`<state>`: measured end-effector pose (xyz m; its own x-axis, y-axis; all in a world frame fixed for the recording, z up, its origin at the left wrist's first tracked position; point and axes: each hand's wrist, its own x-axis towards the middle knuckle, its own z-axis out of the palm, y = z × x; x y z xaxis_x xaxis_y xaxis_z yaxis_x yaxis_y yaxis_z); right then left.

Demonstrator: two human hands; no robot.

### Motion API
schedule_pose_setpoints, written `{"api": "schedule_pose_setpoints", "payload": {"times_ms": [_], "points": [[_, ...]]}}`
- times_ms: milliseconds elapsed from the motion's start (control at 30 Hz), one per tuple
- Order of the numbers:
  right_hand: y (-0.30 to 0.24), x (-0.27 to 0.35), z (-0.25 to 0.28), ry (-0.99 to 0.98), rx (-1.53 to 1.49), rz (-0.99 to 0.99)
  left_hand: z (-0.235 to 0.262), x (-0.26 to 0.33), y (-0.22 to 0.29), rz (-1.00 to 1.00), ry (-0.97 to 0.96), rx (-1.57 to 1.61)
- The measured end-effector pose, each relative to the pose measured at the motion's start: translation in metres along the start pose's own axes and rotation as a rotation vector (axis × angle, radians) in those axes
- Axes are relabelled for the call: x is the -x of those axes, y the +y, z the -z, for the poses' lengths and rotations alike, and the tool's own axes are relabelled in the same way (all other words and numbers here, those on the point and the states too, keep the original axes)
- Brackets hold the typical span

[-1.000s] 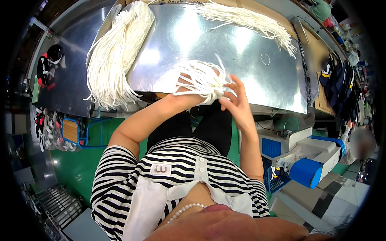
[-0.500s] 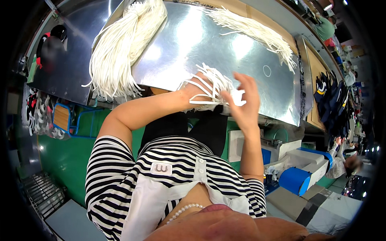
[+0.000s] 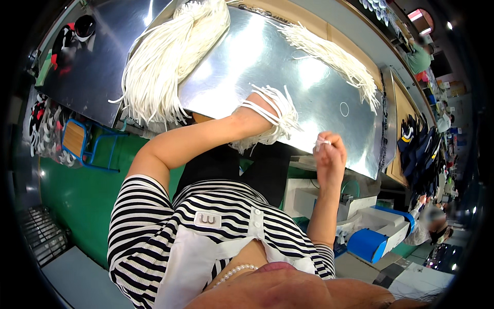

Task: The person gathers a bundle of long white strings and wraps a single string around them to tie the bundle together.

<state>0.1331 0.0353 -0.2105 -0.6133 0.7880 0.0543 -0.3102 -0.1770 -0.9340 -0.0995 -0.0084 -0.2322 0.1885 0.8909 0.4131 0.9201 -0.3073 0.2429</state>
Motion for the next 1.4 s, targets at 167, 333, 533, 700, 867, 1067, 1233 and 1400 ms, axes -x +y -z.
{"api": "schedule_pose_setpoints", "payload": {"times_ms": [167, 333, 533, 700, 867, 1067, 1233, 1400], "points": [[0.002, 0.03, -0.002, -0.138, 0.292, -0.336, -0.003, -0.006, -0.001, -0.009, -0.03, -0.035], [0.015, 0.038, -0.001, -0.122, 0.501, -0.394, -0.005, -0.005, -0.002, -0.044, 0.001, -0.111], [0.04, 0.048, -0.001, 0.019, 0.614, -0.212, -0.006, -0.002, -0.003, -0.062, 0.026, -0.039], [0.05, 0.04, 0.003, 0.126, 0.294, -0.188, 0.001, -0.003, -0.004, -0.016, 0.061, -0.02], [0.045, -0.011, -0.001, 0.26, -0.299, -0.404, 0.004, -0.003, 0.018, -0.202, 0.101, 0.021], [0.042, -0.027, 0.048, 0.186, -0.347, -0.01, 0.005, -0.002, 0.01, -0.185, 0.061, -0.058], [0.045, -0.012, 0.052, 0.246, -0.404, -0.081, 0.001, -0.006, 0.012, -0.2, 0.052, 0.036], [0.036, 0.003, 0.067, 0.257, -0.543, -0.043, -0.009, -0.016, 0.005, -0.171, -0.14, -0.11]]}}
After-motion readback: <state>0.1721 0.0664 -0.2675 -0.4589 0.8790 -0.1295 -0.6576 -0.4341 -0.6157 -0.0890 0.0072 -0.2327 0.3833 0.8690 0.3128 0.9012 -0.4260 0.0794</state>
